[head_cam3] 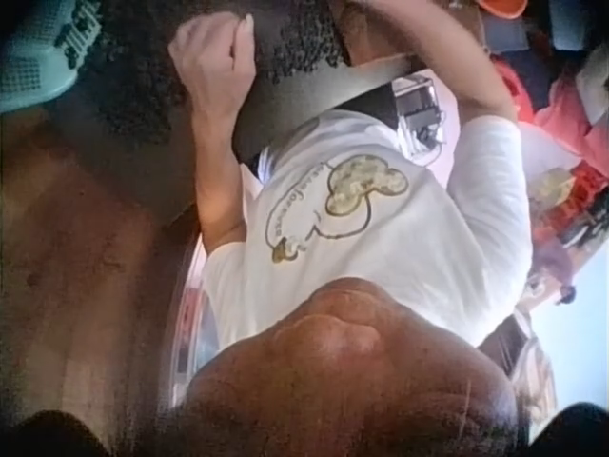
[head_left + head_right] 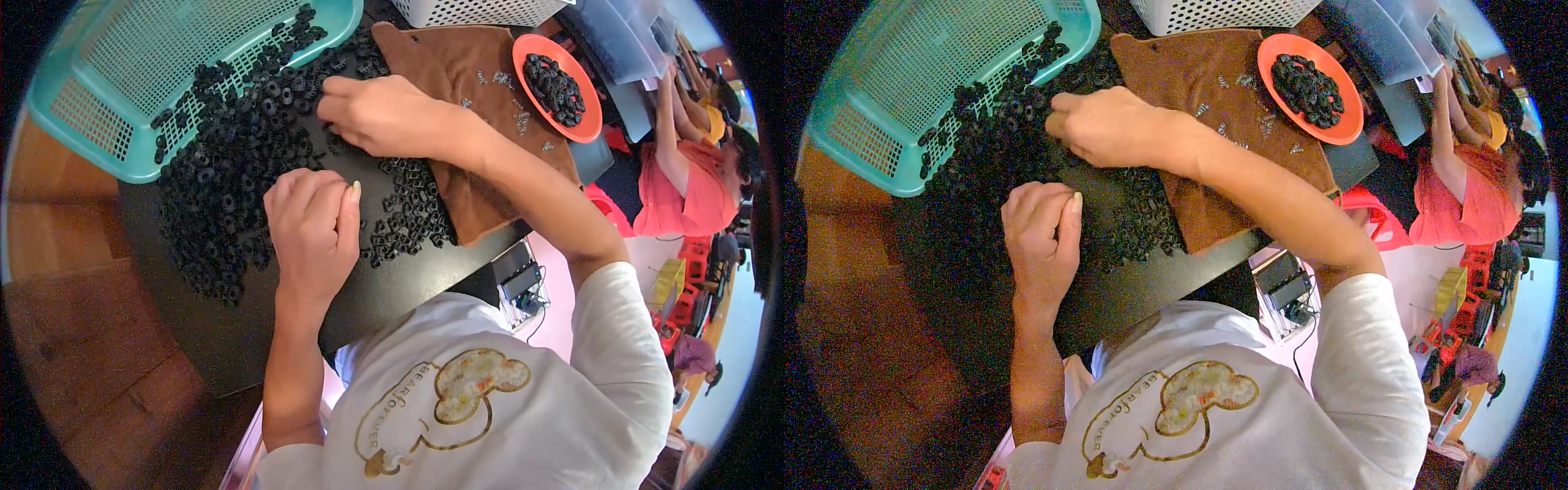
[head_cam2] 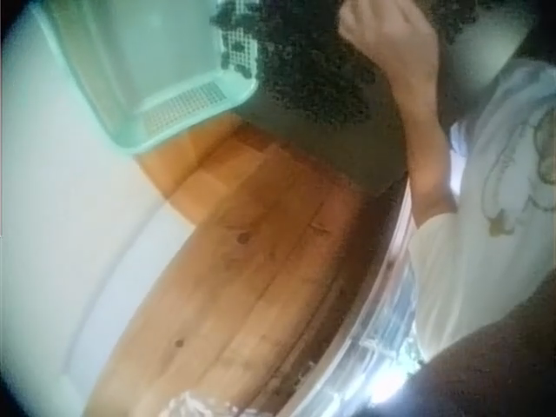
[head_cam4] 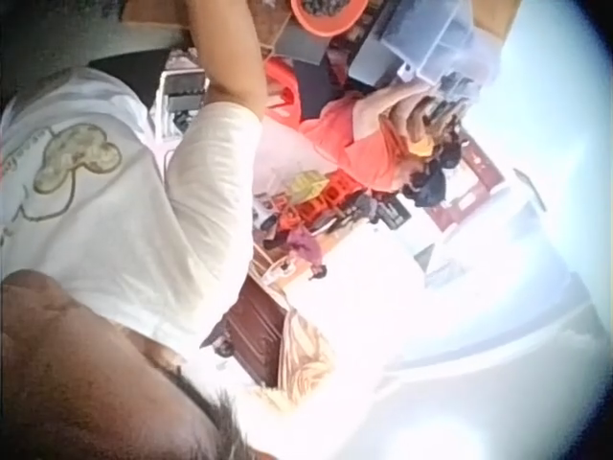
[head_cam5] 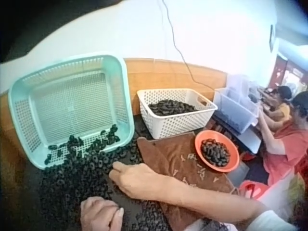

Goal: Assembling or inspecting small black rubber/plastic parts at a workshop table.

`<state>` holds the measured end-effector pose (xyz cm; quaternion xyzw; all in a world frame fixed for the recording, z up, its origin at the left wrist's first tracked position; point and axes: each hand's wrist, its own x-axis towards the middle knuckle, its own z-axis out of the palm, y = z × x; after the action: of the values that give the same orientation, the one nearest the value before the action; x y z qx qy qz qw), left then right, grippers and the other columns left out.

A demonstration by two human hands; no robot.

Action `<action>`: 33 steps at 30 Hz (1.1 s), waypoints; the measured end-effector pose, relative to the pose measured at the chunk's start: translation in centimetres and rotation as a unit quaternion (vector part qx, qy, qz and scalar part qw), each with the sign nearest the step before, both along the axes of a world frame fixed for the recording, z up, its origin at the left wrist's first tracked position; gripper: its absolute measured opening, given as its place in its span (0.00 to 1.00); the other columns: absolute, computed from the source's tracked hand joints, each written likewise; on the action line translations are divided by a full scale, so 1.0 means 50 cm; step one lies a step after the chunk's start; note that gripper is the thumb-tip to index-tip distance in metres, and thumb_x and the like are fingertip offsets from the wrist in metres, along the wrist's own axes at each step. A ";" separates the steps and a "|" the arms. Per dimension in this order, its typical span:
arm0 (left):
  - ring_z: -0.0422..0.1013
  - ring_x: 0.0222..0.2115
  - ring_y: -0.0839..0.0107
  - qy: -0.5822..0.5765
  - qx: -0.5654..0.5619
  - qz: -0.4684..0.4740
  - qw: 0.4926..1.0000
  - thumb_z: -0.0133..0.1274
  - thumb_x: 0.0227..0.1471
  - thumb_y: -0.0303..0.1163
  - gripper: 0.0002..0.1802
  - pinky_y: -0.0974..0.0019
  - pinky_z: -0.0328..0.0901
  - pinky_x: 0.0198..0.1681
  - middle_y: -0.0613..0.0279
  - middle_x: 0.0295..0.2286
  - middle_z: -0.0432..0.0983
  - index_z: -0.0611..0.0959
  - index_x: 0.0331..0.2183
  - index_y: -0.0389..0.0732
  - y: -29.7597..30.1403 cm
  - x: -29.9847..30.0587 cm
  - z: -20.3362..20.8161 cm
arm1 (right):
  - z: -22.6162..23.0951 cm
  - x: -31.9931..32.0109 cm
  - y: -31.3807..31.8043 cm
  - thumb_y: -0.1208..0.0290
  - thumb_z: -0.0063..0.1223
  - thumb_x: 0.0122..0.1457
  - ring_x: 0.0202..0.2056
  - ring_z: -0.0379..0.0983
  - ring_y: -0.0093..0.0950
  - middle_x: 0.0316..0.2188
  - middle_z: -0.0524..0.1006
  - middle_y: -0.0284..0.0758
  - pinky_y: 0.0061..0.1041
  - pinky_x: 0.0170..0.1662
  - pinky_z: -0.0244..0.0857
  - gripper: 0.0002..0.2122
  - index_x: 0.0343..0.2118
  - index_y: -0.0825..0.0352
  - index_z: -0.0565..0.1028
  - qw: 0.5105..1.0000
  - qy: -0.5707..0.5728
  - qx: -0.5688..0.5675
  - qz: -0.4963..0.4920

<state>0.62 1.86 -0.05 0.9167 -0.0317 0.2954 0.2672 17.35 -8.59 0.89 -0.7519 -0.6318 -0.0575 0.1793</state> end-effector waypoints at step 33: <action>0.69 0.33 0.61 0.012 -0.008 -0.012 1.000 0.56 0.46 0.26 0.04 0.60 0.59 0.39 0.63 0.27 0.74 0.78 0.23 0.39 -0.007 0.006 -0.015 | 0.001 0.026 -0.094 0.75 0.49 0.57 0.26 0.71 0.24 0.27 0.77 0.37 0.24 0.32 0.67 0.08 0.38 0.71 0.74 0.963 0.233 0.102 -0.085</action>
<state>0.94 1.52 -0.77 0.9175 -0.0372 0.2816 0.2783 18.63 -13.29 0.94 -0.7732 -0.4972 0.0401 0.3917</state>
